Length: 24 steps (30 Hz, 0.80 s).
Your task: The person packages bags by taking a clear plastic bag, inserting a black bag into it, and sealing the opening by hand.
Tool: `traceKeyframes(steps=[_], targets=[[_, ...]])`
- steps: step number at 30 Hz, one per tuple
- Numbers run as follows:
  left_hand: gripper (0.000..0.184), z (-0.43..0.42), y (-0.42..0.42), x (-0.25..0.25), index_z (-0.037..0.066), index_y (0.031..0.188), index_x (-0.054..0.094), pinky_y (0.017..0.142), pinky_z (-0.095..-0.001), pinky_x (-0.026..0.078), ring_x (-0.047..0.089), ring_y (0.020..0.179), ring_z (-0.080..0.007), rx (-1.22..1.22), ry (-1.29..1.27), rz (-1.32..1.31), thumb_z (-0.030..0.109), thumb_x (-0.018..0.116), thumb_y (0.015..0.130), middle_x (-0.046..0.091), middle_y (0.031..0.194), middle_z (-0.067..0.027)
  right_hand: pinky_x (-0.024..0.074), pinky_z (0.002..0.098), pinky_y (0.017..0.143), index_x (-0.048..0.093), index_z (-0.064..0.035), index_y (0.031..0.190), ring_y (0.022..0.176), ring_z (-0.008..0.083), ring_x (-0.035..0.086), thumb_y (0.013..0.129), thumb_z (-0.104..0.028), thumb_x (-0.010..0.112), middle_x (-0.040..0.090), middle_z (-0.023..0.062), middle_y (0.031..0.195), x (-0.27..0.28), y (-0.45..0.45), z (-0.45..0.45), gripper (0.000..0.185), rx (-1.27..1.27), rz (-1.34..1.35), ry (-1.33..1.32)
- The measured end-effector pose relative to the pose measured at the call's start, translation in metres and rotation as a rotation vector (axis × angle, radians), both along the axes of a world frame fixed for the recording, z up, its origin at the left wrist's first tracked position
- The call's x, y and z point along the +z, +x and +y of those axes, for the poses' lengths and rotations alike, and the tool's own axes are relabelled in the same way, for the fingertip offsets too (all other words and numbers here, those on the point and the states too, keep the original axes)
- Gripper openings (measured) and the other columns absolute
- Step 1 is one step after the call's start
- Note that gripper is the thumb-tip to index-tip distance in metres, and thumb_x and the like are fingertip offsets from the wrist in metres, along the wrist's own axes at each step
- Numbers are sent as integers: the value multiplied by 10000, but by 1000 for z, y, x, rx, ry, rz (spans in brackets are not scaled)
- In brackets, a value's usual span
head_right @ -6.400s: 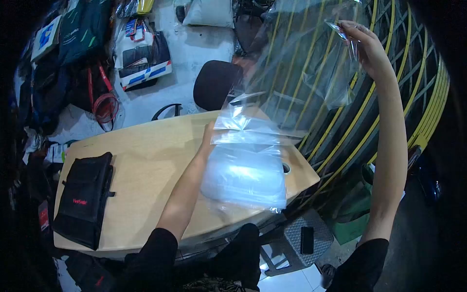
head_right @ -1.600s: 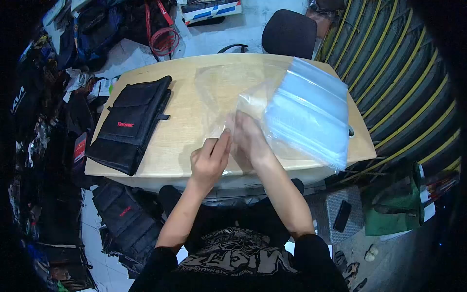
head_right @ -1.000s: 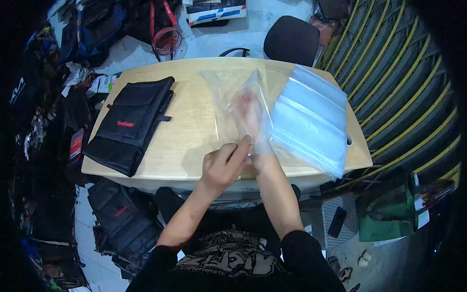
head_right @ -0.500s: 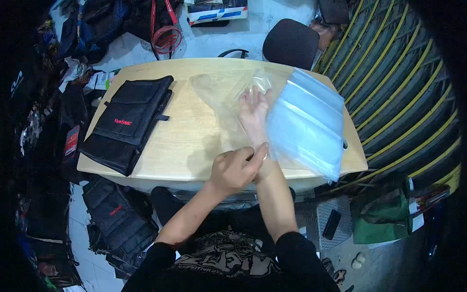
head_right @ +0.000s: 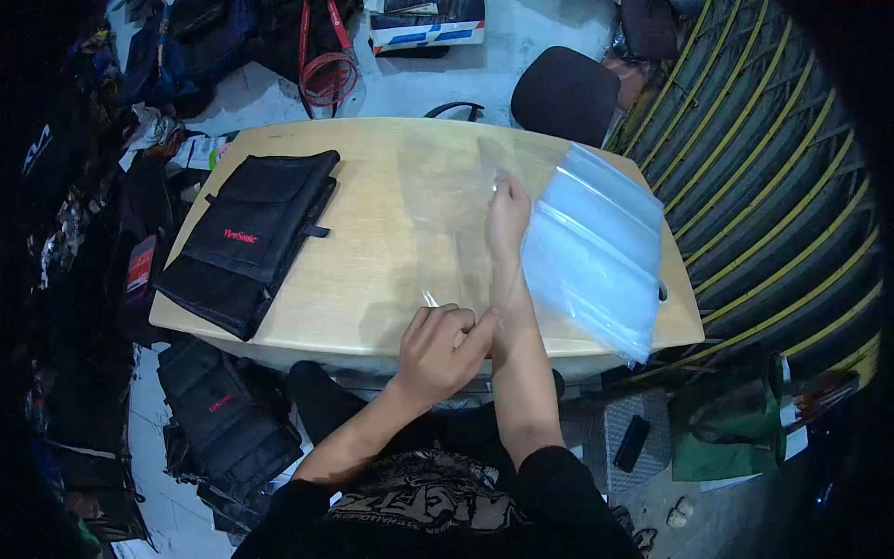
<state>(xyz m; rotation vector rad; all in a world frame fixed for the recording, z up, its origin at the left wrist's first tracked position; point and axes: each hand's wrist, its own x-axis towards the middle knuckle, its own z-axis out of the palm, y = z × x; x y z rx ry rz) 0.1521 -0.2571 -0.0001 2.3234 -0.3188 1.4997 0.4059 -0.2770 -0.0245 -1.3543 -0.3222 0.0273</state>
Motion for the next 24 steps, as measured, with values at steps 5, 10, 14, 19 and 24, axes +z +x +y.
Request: traceKeyframes(steps=[5,10,14,19,24], targets=[[331,-12,2,11,33,995,688,615,-319,447,575,723,-205,-73,-38,-23,50,695,664,524,789,-41,537,299,783,139,-110,1514,886,208,589,868,-10,592,525,172,1200,-9,-13,2,796,113,212,463],[353,-23,-2,12,14,1023,694,623,-323,458,578,726,-197,-145,-38,-69,66,702,674,543,809,-50,523,334,796,113,-69,1503,977,239,580,823,-259,744,542,186,1195,-1,-21,20,947,-73,243,142],[330,-21,-12,18,1,1003,706,609,-316,457,584,720,-186,-136,9,-91,53,703,677,559,799,-55,504,377,762,388,-23,1380,962,257,595,751,-350,785,607,190,1053,-32,34,31,812,-226,-57,-105],[358,-9,-8,29,-11,1010,701,574,-290,458,578,696,-177,-91,-28,-88,53,696,658,558,804,-55,496,373,762,567,1,1195,910,272,618,758,-315,764,640,184,965,-28,43,43,575,-464,-469,-498],[390,-3,-9,34,-28,1040,684,557,-262,478,562,652,-153,-190,-21,-40,43,696,657,524,786,-43,491,373,850,556,45,1161,931,340,634,733,-336,770,651,199,990,9,3,42,612,-285,-273,-522]])
